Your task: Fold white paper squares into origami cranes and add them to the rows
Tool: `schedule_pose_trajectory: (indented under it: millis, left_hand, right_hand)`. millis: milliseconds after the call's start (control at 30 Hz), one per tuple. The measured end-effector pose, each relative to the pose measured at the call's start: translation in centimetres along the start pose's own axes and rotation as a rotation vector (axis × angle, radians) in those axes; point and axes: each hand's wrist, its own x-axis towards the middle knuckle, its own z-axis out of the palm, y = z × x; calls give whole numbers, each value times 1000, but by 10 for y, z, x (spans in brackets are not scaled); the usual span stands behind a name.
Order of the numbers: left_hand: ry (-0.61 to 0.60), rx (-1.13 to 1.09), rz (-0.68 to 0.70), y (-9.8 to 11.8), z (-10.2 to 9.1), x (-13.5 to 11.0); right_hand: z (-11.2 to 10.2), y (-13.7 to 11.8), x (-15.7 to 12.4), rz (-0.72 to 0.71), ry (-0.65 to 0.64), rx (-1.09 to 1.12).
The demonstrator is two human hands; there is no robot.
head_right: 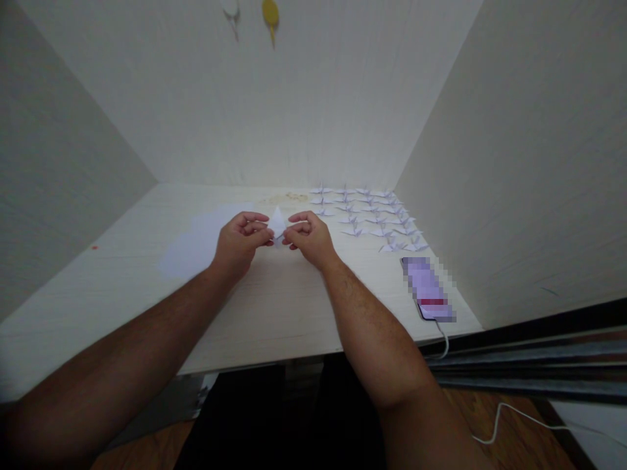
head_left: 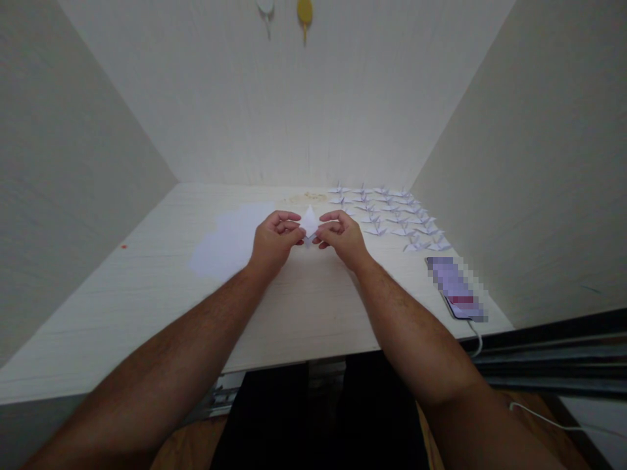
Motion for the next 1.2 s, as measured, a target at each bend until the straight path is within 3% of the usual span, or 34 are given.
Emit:
schedule_pose_trajectory:
  millis: [200, 733, 1200]
  left_hand:
    - [16, 60, 77, -1, 0, 1]
    - [-25, 73, 66, -2, 1, -1]
    - [-74, 108, 53, -1, 1, -2]
  right_hand:
    - [1, 5, 2, -10, -15, -119]
    - [2, 7, 1, -19, -22, -86]
    - [2, 3, -3, -30, -28, -230]
